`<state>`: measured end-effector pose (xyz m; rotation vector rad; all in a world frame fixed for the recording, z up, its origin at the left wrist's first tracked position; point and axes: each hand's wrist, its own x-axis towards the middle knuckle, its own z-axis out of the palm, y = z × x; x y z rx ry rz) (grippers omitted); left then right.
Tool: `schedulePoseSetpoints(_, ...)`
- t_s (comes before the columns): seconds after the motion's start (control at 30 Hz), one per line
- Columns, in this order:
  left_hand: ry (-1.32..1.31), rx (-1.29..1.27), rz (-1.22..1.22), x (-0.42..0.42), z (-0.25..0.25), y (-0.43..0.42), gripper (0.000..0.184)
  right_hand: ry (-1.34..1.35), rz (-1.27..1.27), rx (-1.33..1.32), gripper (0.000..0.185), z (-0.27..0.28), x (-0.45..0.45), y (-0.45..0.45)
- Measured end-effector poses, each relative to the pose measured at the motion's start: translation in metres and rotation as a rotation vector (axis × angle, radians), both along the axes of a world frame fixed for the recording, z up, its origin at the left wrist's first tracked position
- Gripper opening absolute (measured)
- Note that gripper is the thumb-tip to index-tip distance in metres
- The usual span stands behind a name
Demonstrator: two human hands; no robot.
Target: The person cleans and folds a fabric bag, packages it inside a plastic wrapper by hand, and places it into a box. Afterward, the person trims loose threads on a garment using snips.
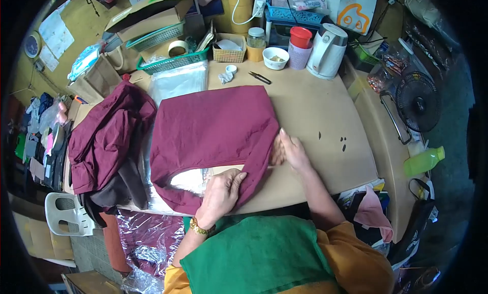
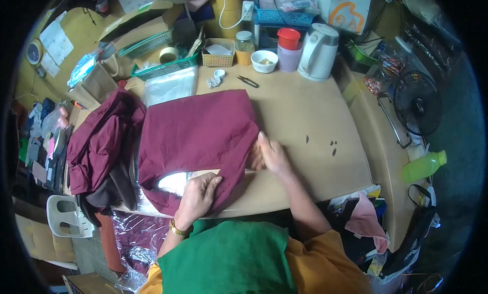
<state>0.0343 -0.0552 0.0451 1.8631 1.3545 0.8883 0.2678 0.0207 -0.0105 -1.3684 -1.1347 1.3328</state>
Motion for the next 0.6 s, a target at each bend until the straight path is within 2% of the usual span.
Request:
schedulePoseSetpoints(0.07, -0.008, -0.034, 0.008, -0.006, -0.004, 0.003, 0.024, 0.26, 0.413, -0.259, 0.053, 0.009, 0.007, -0.019)
schedulePoseSetpoints(0.17, -0.027, -0.118, 0.007, -0.003, -0.006, 0.006, 0.022, 0.383, 0.377, -0.273, 0.05, 0.003, -0.018, -0.046)
schedulePoseSetpoints(0.2, 0.025, 0.006, 0.043, 0.005, 0.001, 0.006, 0.021, 0.384, 0.37, -0.275, 0.05, -0.004, -0.023, -0.05)
schedulePoseSetpoints(0.23, 0.076, 0.132, 0.079, 0.012, 0.005, 0.008, 0.02, 0.407, 0.328, -0.231, 0.042, -0.013, -0.027, -0.051)
schedulePoseSetpoints(0.27, 0.076, 0.129, 0.075, 0.015, 0.003, 0.012, 0.02, 0.43, 0.288, -0.187, 0.036, -0.019, -0.03, -0.052)
schedulePoseSetpoints(0.3, 0.152, 0.264, 0.064, 0.018, -0.002, 0.017, 0.019, 0.462, 0.255, -0.205, 0.019, -0.019, -0.033, -0.052)
schedulePoseSetpoints(0.33, 0.228, 0.4, 0.054, 0.019, -0.006, 0.022, 0.018, 0.462, 0.256, -0.203, 0.019, -0.025, -0.033, -0.052)
schedulePoseSetpoints(0.4, 0.283, 0.316, 0.066, 0.017, -0.008, 0.029, 0.018, 0.493, 0.214, -0.083, 0.018, -0.045, -0.036, -0.054)
schedulePoseSetpoints(0.43, 0.193, 0.291, 0.091, 0.017, -0.008, 0.034, 0.017, 0.493, 0.215, -0.082, 0.018, -0.05, -0.037, -0.055)
schedulePoseSetpoints(0.47, 0.102, 0.264, 0.116, 0.016, -0.007, 0.037, 0.017, 0.533, 0.175, -0.092, 0.018, -0.054, -0.038, -0.056)
schedulePoseSetpoints(0.53, 0.095, 0.24, 0.129, 0.018, -0.007, 0.038, 0.015, 0.573, 0.134, -0.103, 0.019, -0.05, -0.041, -0.058)
schedulePoseSetpoints(0.6, 0.035, 0.205, 0.161, 0.02, -0.012, 0.039, 0.014, 0.731, 0.133, -0.226, 0.025, -0.038, -0.043, -0.065)
